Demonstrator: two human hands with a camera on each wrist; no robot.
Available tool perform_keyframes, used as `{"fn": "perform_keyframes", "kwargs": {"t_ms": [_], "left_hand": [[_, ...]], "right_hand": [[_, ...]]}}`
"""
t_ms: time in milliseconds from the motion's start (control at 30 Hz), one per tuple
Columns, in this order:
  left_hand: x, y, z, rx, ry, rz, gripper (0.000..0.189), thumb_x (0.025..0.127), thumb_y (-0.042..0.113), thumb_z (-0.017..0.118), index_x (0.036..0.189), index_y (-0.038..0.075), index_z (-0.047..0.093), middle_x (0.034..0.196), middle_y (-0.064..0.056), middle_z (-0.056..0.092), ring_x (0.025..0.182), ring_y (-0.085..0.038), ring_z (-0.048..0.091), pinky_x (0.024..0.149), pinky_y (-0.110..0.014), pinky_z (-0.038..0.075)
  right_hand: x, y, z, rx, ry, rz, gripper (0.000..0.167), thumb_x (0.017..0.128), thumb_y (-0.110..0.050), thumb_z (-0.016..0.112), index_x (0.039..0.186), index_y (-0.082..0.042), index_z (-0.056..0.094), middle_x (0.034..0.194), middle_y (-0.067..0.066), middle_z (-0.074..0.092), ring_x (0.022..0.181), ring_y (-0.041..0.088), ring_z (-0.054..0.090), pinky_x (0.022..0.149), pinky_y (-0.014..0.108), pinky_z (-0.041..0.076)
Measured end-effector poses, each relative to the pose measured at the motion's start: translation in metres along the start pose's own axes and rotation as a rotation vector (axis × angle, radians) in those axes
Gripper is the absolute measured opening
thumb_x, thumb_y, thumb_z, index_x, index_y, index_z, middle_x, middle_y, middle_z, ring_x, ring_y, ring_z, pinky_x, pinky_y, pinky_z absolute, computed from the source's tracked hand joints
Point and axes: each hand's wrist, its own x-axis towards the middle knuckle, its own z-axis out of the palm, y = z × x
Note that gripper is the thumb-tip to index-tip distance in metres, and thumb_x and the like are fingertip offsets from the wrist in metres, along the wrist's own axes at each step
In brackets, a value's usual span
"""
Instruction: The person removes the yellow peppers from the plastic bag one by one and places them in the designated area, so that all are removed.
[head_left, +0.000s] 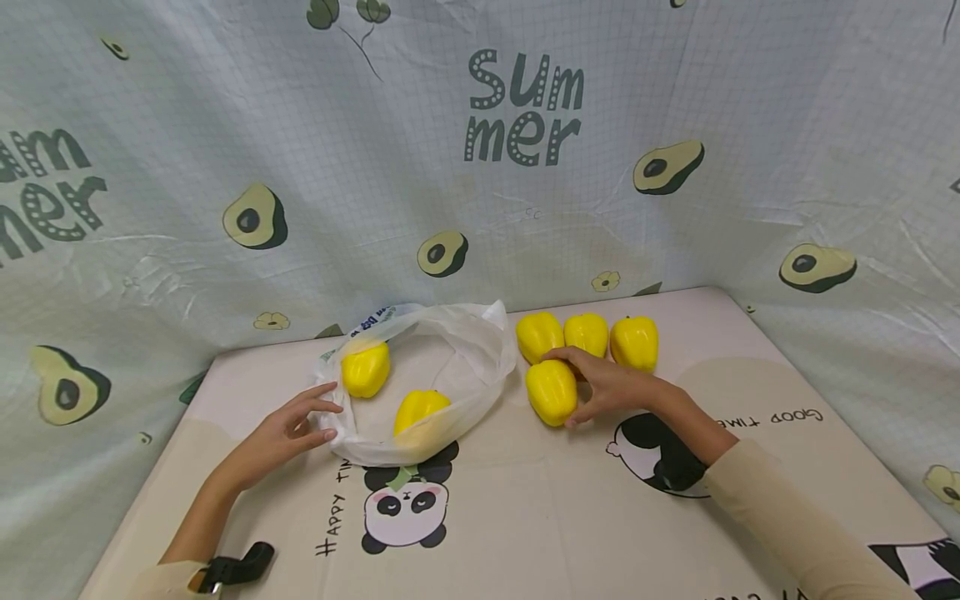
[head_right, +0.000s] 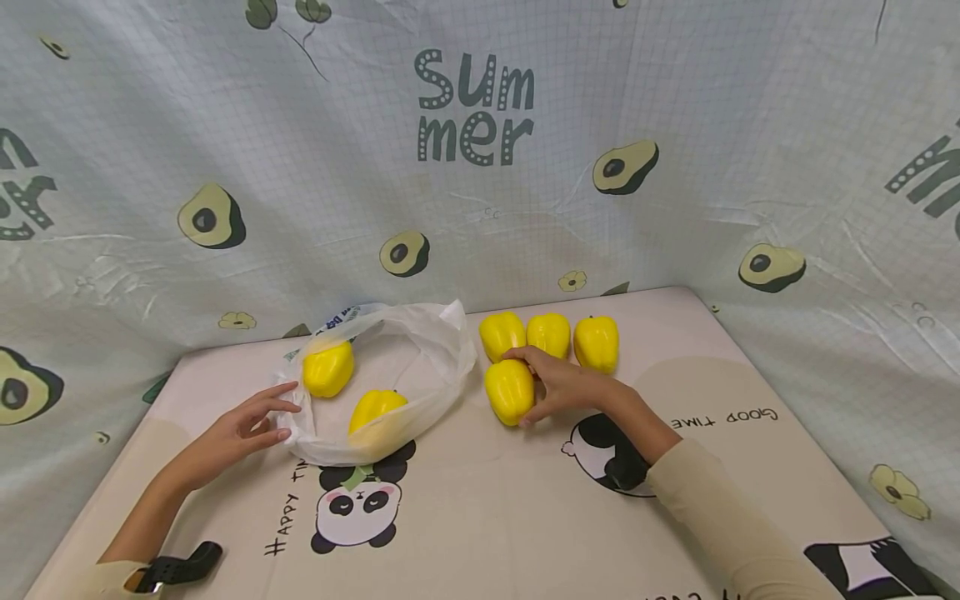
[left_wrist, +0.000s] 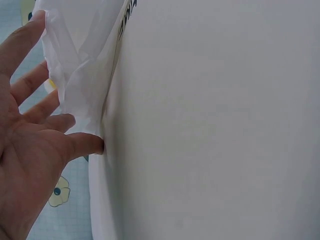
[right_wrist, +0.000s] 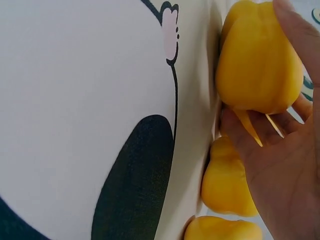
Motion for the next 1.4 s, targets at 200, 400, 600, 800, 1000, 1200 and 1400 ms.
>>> {"fn": "perform_keyframes", "kwargs": {"t_ms": [200, 400, 600, 800, 1000, 1200, 1400], "left_hand": [[0.0, 0.002, 0.0, 0.007, -0.002, -0.003, 0.035, 0.096, 0.025, 0.072, 0.127, 0.012, 0.065, 0.163, -0.019, 0.031, 0.15, -0.049, 0.019, 0.114, -0.07, 0.024], [0.001, 0.005, -0.001, -0.006, -0.013, -0.001, 0.035, 0.096, 0.022, 0.071, 0.128, 0.01, 0.065, 0.163, -0.02, 0.03, 0.15, -0.051, 0.018, 0.113, -0.073, 0.023], [0.001, 0.006, -0.002, 0.002, -0.012, 0.001, 0.036, 0.095, 0.022, 0.071, 0.128, 0.01, 0.064, 0.163, -0.02, 0.031, 0.149, -0.051, 0.02, 0.113, -0.073, 0.025], [0.001, 0.007, -0.001, 0.002, -0.014, -0.001, 0.035, 0.096, 0.022, 0.071, 0.128, 0.01, 0.064, 0.163, -0.02, 0.03, 0.149, -0.052, 0.019, 0.113, -0.073, 0.025], [0.001, 0.006, -0.001, 0.005, -0.016, -0.015, 0.035, 0.097, 0.025, 0.07, 0.128, 0.011, 0.064, 0.163, -0.02, 0.029, 0.148, -0.053, 0.019, 0.112, -0.073, 0.026], [0.001, 0.004, 0.001, 0.017, -0.014, -0.033, 0.034, 0.098, 0.028, 0.068, 0.128, 0.014, 0.064, 0.164, -0.02, 0.029, 0.149, -0.053, 0.02, 0.111, -0.073, 0.028], [0.002, 0.004, 0.0, 0.037, -0.016, -0.032, 0.035, 0.098, 0.03, 0.068, 0.129, 0.014, 0.063, 0.164, -0.02, 0.028, 0.149, -0.053, 0.02, 0.11, -0.073, 0.029]], "right_hand": [[-0.002, 0.0, -0.005, -0.018, 0.016, -0.047, 0.094, 0.083, -0.037, 0.085, 0.155, -0.005, 0.034, 0.153, 0.012, 0.045, 0.137, 0.03, 0.045, 0.116, 0.054, 0.037], [-0.005, -0.006, -0.015, -0.024, 0.047, -0.058, 0.085, 0.087, -0.036, 0.082, 0.154, -0.007, 0.038, 0.15, 0.012, 0.05, 0.128, 0.03, 0.051, 0.111, 0.054, 0.044], [-0.004, -0.014, -0.024, -0.034, 0.066, -0.037, 0.079, 0.088, -0.036, 0.08, 0.152, -0.011, 0.042, 0.153, 0.008, 0.048, 0.129, 0.034, 0.053, 0.111, 0.053, 0.044], [-0.002, -0.025, -0.027, -0.025, 0.047, -0.048, 0.073, 0.092, -0.036, 0.076, 0.154, -0.017, 0.044, 0.153, 0.006, 0.049, 0.126, 0.032, 0.055, 0.108, 0.055, 0.046], [0.003, -0.037, -0.025, -0.03, 0.015, -0.051, 0.067, 0.095, -0.04, 0.071, 0.154, -0.021, 0.045, 0.152, 0.008, 0.051, 0.128, 0.033, 0.055, 0.106, 0.059, 0.046], [0.015, -0.049, -0.022, -0.072, -0.006, -0.082, 0.065, 0.096, -0.041, 0.07, 0.153, -0.021, 0.046, 0.154, 0.0, 0.049, 0.134, 0.031, 0.052, 0.112, 0.055, 0.043], [0.032, -0.064, -0.018, -0.106, -0.032, -0.111, 0.062, 0.097, -0.035, 0.069, 0.154, -0.024, 0.045, 0.156, -0.006, 0.047, 0.141, 0.022, 0.047, 0.117, 0.049, 0.039]]}}
